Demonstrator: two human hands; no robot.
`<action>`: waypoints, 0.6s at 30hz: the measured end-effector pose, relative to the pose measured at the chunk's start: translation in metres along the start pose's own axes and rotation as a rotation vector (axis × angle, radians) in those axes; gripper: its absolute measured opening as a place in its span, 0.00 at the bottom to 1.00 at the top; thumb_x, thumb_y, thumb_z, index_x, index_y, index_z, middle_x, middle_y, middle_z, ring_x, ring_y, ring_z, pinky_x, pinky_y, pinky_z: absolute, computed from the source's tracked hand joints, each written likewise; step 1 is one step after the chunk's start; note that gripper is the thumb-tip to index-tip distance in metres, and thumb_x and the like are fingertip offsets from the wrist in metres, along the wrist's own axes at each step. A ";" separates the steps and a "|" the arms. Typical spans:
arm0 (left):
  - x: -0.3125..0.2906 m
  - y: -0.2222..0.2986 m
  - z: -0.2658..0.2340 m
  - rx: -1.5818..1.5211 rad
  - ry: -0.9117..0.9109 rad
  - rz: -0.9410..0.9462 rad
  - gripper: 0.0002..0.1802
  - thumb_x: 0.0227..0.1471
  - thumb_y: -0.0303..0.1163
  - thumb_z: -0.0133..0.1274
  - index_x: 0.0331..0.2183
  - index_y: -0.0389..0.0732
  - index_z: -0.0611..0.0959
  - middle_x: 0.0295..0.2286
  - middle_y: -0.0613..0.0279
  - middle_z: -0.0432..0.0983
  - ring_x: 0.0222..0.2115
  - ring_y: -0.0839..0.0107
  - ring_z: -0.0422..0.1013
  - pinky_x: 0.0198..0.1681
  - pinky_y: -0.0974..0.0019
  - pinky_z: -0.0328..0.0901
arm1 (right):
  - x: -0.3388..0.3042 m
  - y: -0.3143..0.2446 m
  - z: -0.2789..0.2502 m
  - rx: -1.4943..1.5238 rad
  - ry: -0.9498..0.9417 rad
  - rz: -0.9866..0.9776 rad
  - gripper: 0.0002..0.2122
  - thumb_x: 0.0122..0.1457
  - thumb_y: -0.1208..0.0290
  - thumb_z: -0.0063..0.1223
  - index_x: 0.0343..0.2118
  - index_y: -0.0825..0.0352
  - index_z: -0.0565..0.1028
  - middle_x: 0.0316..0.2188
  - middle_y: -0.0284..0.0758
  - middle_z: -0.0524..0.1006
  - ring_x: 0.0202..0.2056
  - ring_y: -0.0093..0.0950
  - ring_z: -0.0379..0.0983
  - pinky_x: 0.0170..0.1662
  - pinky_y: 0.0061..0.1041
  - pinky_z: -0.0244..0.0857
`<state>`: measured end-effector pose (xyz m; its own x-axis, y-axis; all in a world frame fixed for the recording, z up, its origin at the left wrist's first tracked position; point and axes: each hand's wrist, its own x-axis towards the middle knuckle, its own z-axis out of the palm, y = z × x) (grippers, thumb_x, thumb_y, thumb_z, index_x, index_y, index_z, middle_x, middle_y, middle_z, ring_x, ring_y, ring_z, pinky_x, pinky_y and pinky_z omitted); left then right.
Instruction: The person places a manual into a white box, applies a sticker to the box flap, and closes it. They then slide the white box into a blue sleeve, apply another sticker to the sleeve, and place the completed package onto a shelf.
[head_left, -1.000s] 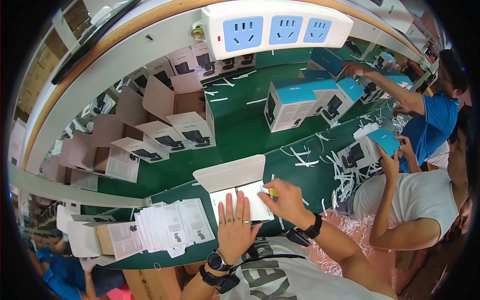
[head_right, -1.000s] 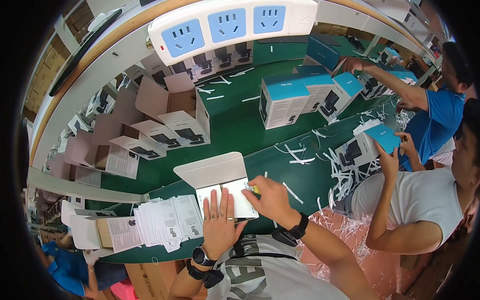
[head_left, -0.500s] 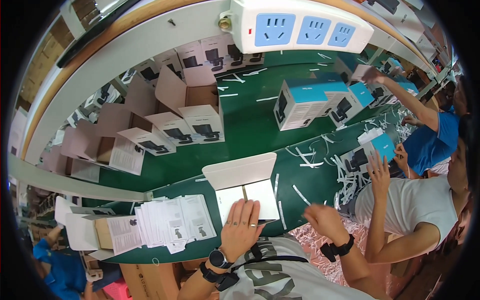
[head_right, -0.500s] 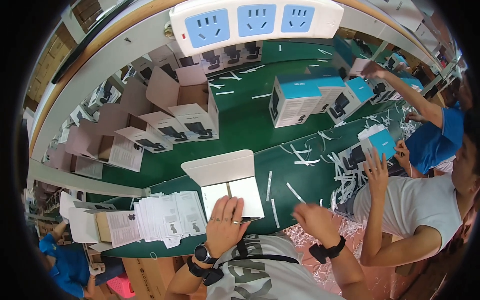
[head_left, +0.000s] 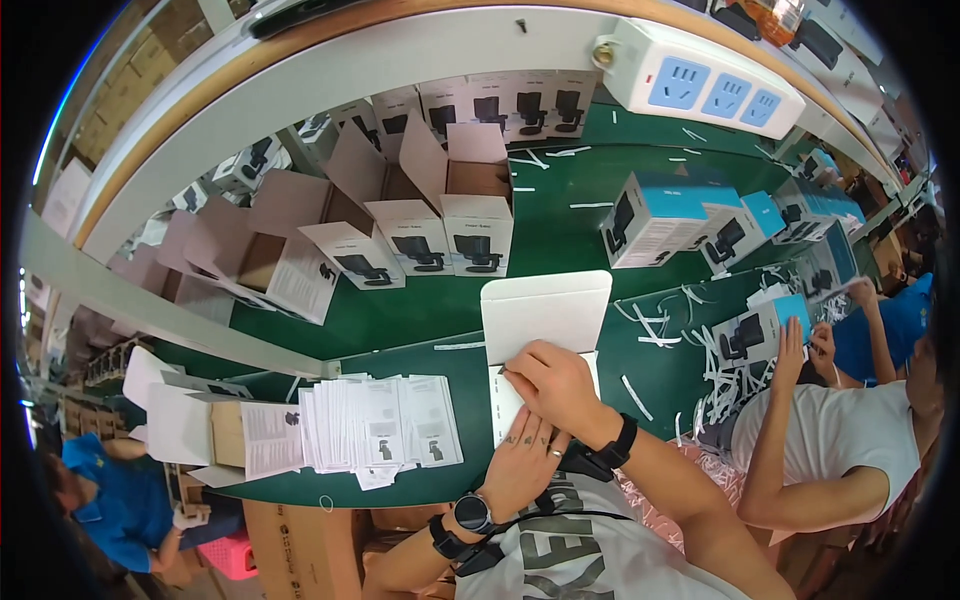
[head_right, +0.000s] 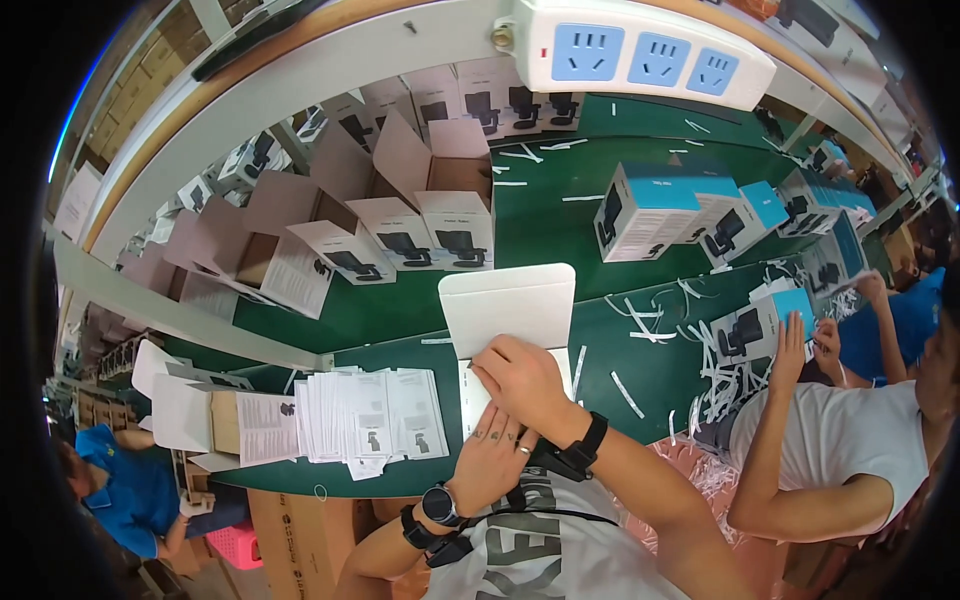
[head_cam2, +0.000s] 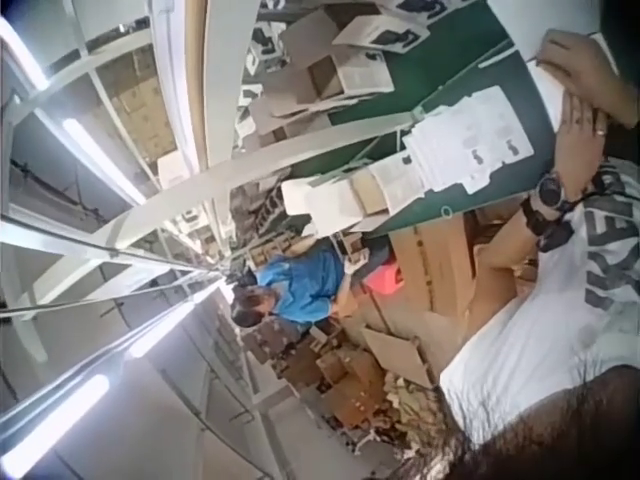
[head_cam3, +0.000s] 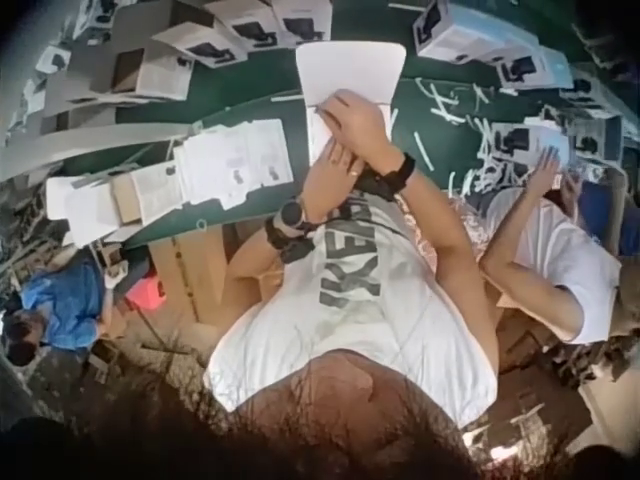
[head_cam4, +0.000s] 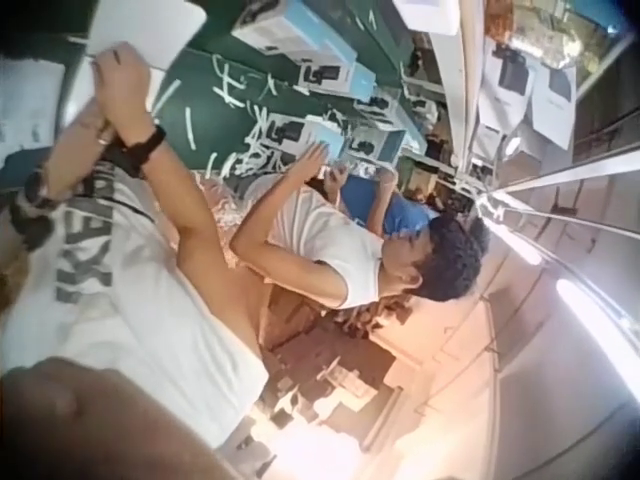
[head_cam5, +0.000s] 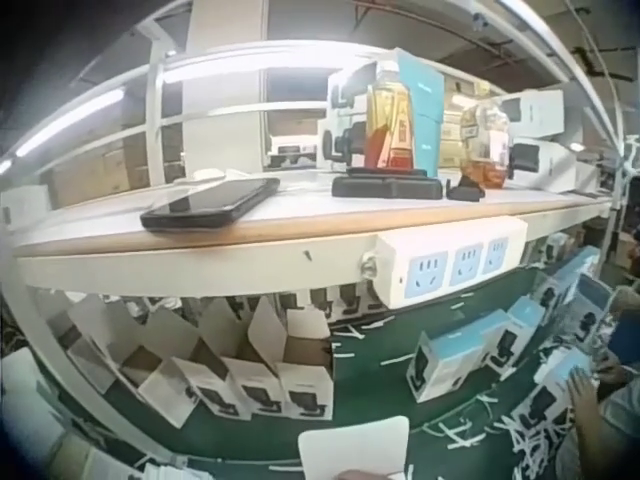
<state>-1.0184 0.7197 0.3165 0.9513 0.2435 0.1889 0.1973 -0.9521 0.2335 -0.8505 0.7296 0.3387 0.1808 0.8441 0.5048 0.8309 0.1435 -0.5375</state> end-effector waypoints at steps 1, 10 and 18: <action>-0.001 -0.001 -0.001 -0.015 0.003 -0.001 0.25 0.60 0.33 0.50 0.58 0.40 0.79 0.56 0.42 0.72 0.61 0.43 0.67 0.70 0.44 0.54 | -0.001 0.002 0.002 0.049 -0.031 -0.033 0.07 0.53 0.74 0.67 0.34 0.62 0.80 0.31 0.34 0.77 0.31 0.38 0.78 0.33 0.34 0.72; -0.004 -0.025 -0.004 -0.123 -0.147 0.060 0.27 0.59 0.33 0.50 0.59 0.40 0.77 0.57 0.43 0.72 0.62 0.46 0.67 0.70 0.47 0.55 | 0.008 -0.012 0.001 0.075 -0.180 0.077 0.11 0.51 0.71 0.68 0.37 0.63 0.79 0.29 0.36 0.77 0.30 0.40 0.77 0.34 0.38 0.72; 0.001 -0.039 -0.015 -0.107 0.099 0.104 0.35 0.49 0.27 0.58 0.62 0.42 0.77 0.64 0.43 0.66 0.65 0.47 0.63 0.70 0.46 0.55 | -0.034 0.003 -0.137 -0.144 -0.435 0.475 0.13 0.61 0.71 0.63 0.47 0.68 0.80 0.29 0.36 0.79 0.28 0.30 0.77 0.34 0.28 0.70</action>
<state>-1.0282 0.7598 0.3219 0.9361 0.1669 0.3095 0.0676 -0.9492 0.3075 -0.7819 0.6306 0.4123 0.3410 0.9347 -0.0999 0.7811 -0.3409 -0.5232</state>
